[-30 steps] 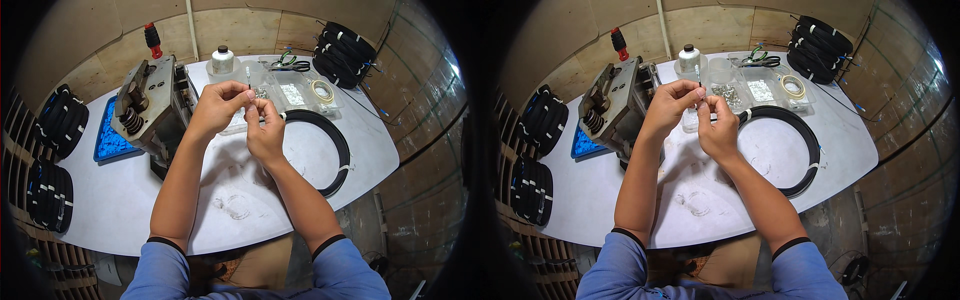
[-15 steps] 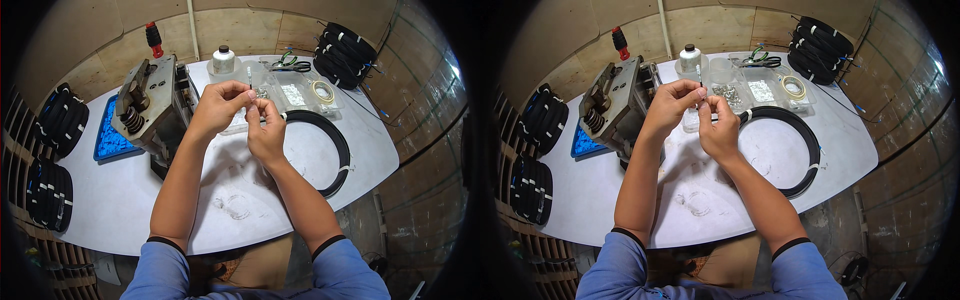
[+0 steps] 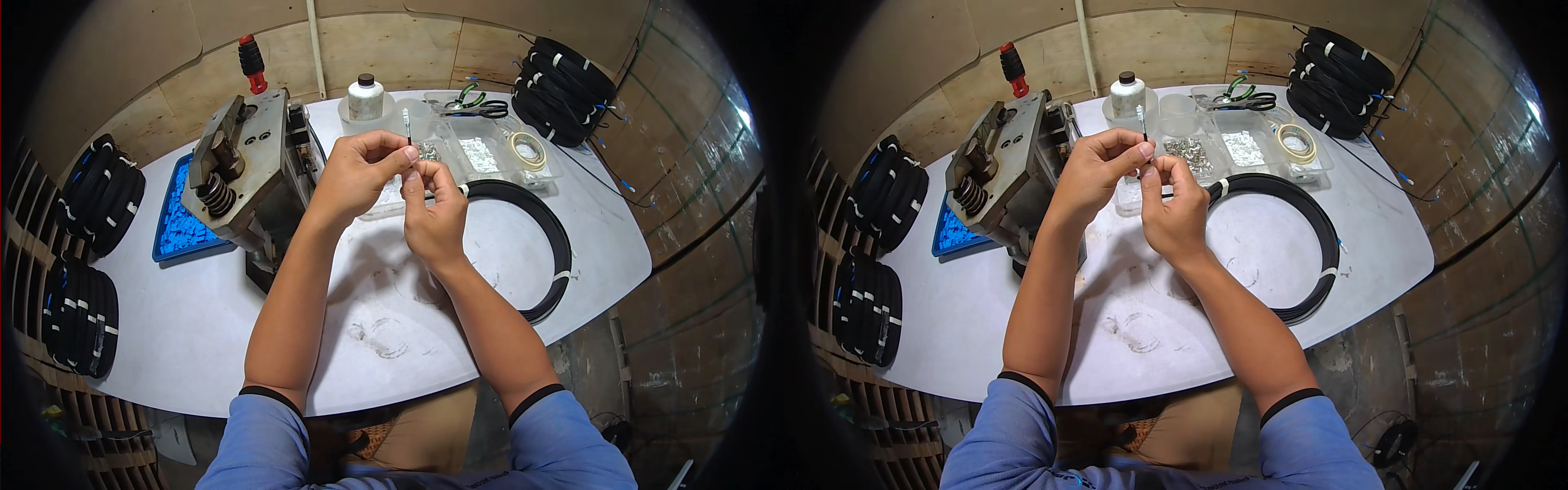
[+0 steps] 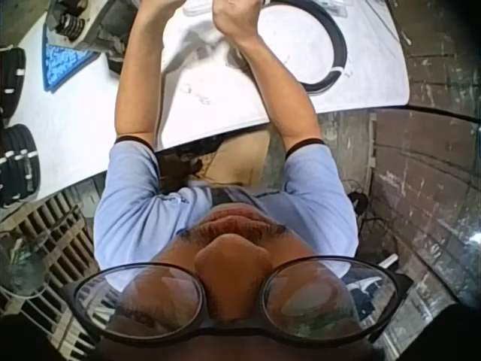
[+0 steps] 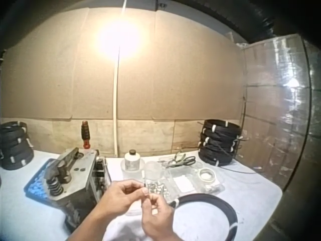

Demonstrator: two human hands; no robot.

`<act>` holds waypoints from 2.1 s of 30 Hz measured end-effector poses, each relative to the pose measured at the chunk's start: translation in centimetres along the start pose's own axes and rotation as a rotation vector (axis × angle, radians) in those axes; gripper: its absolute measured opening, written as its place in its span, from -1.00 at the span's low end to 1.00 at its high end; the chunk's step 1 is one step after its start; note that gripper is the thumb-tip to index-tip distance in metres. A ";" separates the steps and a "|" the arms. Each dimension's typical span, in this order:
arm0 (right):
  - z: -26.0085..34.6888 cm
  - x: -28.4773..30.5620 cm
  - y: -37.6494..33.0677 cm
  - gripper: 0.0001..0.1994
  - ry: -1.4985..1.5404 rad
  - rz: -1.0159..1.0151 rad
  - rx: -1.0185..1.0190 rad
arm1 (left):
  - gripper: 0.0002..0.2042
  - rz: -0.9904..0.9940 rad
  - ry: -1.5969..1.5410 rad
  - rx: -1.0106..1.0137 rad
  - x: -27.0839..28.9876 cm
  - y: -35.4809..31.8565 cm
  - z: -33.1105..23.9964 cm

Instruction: Assembling small electronic connectors onto the ends of a wire using a desktop press and manual assembly.

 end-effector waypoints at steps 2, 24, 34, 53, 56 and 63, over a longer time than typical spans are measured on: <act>0.1 0.0 0.0 -0.88 0.001 0.000 0.007 | -0.81 -0.001 -0.009 -0.003 -0.1 0.0 0.0; 0.0 0.1 0.4 -0.91 0.020 -0.052 0.088 | -0.86 -0.145 0.273 -0.122 -0.2 -0.3 -1.6; -0.3 0.0 0.3 -0.91 0.043 -0.017 0.033 | -0.84 -0.197 0.354 -0.115 -0.3 -0.6 -2.1; -1.5 0.0 0.3 -0.81 0.416 0.095 -0.363 | -0.80 -0.204 0.272 -0.039 0.2 -0.4 -1.2; -1.8 0.1 0.2 -0.82 0.415 0.063 -0.340 | -0.79 -0.193 0.215 -0.013 0.1 -0.3 -0.9; -1.8 0.2 0.3 -0.81 0.399 0.046 -0.281 | -0.80 -0.189 0.198 0.031 0.1 -0.2 -0.6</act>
Point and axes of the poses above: each hand's wrist, its own y-axis towards the middle knuckle, its own x-axis out of the back of the hand, z = x × y, the point moved 4 cm from there along y, towards the middle knuckle, and after that the axes turned 11 degrees about y, right-handed, at the moved point
